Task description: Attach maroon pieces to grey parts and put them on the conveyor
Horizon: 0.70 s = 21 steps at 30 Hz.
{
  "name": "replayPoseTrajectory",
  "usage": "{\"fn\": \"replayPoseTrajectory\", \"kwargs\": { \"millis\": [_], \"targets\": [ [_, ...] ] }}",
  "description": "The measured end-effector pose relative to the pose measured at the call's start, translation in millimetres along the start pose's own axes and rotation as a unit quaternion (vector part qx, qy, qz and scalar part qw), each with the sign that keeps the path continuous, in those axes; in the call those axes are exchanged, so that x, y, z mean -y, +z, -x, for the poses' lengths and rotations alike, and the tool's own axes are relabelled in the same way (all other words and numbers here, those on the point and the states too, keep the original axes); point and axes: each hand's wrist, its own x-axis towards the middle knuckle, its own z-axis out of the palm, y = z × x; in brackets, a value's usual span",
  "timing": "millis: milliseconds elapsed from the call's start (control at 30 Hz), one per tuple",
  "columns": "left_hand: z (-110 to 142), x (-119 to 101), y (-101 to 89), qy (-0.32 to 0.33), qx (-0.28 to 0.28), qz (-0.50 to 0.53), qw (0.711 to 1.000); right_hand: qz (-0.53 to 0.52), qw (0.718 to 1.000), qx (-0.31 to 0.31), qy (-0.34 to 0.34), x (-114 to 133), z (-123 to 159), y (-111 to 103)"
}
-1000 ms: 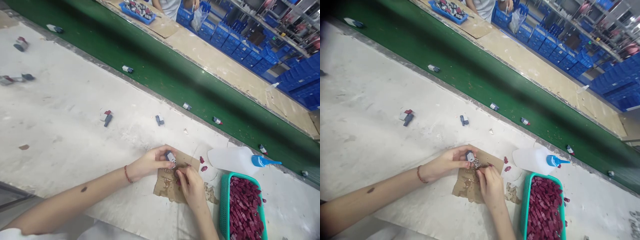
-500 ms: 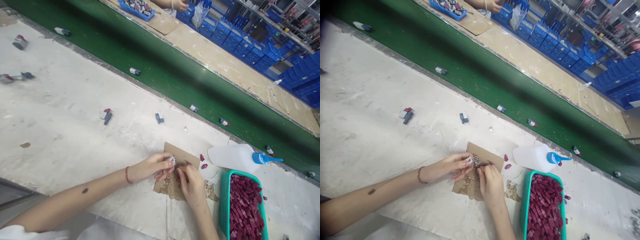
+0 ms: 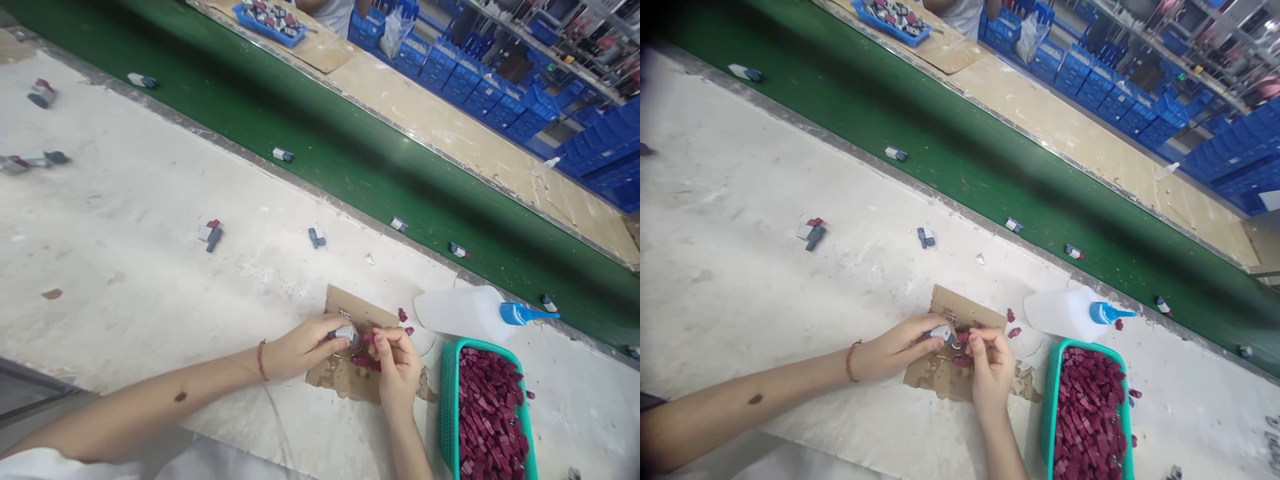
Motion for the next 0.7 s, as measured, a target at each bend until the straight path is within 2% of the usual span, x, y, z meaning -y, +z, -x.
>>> {"fn": "replayPoseTrajectory", "kwargs": {
  "millis": [167, 433, 700],
  "targets": [
    [0.2, 1.1, 1.2, 0.003, 0.001, -0.019, 1.000, 0.010, 0.998, 0.028, -0.049, 1.8, 1.5, 4.7],
    [0.3, 2.8, 2.7, 0.018, 0.013, -0.060, 0.998, 0.039, 0.992, 0.084, -0.087, 4.5, 1.4, 7.7],
    [3.9, 5.9, 3.5, 0.053, 0.023, -0.108, 0.992, 0.098, 0.971, 0.133, -0.175, 2.1, 4.7, 5.8]
  ]
}}
